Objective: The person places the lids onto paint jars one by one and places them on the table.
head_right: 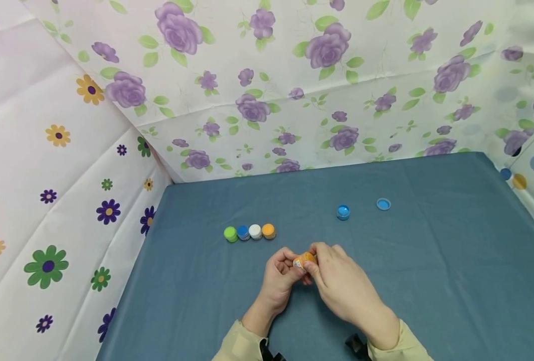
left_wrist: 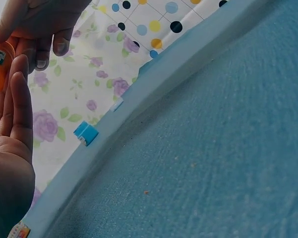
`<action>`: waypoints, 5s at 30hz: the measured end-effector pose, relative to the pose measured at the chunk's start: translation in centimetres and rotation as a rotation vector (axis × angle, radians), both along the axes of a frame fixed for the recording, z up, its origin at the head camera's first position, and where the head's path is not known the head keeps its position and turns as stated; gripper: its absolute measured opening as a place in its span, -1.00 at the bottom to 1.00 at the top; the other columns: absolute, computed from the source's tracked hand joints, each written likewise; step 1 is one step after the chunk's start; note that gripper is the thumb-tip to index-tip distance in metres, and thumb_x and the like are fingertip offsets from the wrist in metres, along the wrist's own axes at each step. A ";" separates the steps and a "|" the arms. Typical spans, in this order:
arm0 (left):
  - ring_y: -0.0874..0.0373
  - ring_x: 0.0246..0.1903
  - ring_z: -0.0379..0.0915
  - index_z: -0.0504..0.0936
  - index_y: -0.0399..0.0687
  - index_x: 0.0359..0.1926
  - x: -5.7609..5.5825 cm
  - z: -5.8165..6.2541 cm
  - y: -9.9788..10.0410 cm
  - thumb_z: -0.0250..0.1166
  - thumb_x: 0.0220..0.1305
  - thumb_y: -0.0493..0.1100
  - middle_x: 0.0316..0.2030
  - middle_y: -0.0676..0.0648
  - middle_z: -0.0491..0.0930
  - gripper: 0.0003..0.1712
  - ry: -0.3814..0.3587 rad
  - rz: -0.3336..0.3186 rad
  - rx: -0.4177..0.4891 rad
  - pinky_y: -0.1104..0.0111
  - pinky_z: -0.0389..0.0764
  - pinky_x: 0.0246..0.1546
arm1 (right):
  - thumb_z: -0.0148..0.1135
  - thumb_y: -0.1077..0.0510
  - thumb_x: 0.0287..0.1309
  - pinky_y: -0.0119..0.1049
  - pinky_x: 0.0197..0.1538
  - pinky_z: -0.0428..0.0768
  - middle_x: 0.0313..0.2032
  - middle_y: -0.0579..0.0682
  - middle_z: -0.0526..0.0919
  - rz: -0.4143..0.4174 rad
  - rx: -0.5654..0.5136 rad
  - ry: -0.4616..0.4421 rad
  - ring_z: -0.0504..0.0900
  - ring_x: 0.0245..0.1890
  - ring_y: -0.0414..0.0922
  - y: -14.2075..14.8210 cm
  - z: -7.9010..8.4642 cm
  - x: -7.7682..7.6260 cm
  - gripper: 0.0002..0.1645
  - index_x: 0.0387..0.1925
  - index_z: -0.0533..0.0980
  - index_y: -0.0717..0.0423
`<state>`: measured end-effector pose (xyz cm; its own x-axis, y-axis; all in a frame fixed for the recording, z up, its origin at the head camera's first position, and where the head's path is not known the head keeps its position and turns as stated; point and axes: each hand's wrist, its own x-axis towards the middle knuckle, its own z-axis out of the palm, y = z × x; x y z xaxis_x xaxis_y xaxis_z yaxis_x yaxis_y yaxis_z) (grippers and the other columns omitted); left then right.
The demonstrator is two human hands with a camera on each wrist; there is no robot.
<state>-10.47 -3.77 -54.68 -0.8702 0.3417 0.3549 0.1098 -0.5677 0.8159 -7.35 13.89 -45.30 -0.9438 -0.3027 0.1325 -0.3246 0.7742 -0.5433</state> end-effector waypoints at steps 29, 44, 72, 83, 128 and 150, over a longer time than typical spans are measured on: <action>0.22 0.01 0.69 0.57 0.03 0.06 -2.5 4.8 -2.1 0.56 0.36 -0.10 0.05 -0.04 0.79 -0.62 0.106 0.196 -0.822 0.22 0.67 0.09 | 0.00 -0.30 0.65 -0.23 -0.37 0.57 -0.19 -0.16 0.71 -0.123 -0.077 -0.023 0.59 -0.36 -0.28 2.9 1.7 -0.7 -0.44 0.25 0.63 -0.05; -0.08 0.29 0.47 0.78 0.01 0.14 -9.1 5.8 -2.8 0.69 0.17 -0.08 0.02 -0.03 0.77 -0.49 0.390 0.488 -1.547 -0.01 0.48 0.30 | 0.07 -0.21 0.66 -0.19 -0.35 0.57 -0.18 -0.18 0.74 -0.176 -0.044 -0.041 0.61 -0.34 -0.23 6.0 1.1 -0.5 -0.58 0.08 0.72 -0.09; -0.17 0.56 0.18 0.66 -0.04 0.30 -9.3 5.3 -0.9 0.67 0.22 -0.04 0.25 -0.13 0.61 -0.33 0.452 0.532 -1.451 0.06 0.22 0.57 | 0.11 -0.19 0.65 -0.17 -0.35 0.57 -0.15 -0.15 0.77 -0.208 -0.024 -0.081 0.61 -0.34 -0.23 7.9 0.6 -0.5 -0.62 0.07 0.73 -0.13; 0.02 0.17 0.51 0.63 0.09 0.37 -9.6 3.7 10.1 0.60 0.30 0.02 0.15 -0.02 0.64 -0.35 -0.068 0.478 -1.133 0.19 0.58 0.15 | 0.11 -0.18 0.65 -0.19 -0.36 0.57 -0.18 -0.17 0.75 -0.198 -0.062 -0.069 0.60 -0.37 -0.26 7.9 0.7 -0.4 -0.62 0.06 0.73 -0.10; 0.20 -0.06 0.56 0.59 -0.32 0.36 -3.9 4.4 -0.3 0.37 0.51 -0.30 0.04 -0.15 0.59 -0.53 0.080 0.283 -0.468 0.37 0.66 -0.01 | 0.00 -0.25 0.68 -0.11 -0.31 0.62 -0.05 0.07 0.77 -0.192 0.025 -0.219 0.69 -0.25 -0.09 12.5 -0.2 -3.1 -0.39 0.26 0.62 0.12; 0.10 0.02 0.70 0.46 -0.36 0.33 -1.4 1.6 -4.5 0.34 0.52 -0.33 0.08 -0.08 0.60 -0.53 -0.094 0.137 -0.208 -0.15 0.56 0.23 | 0.13 0.14 0.61 0.61 0.11 0.36 0.39 0.68 0.09 -0.225 0.258 -0.268 0.12 0.31 0.67 16.4 -4.8 -13.9 -0.23 0.64 0.10 0.27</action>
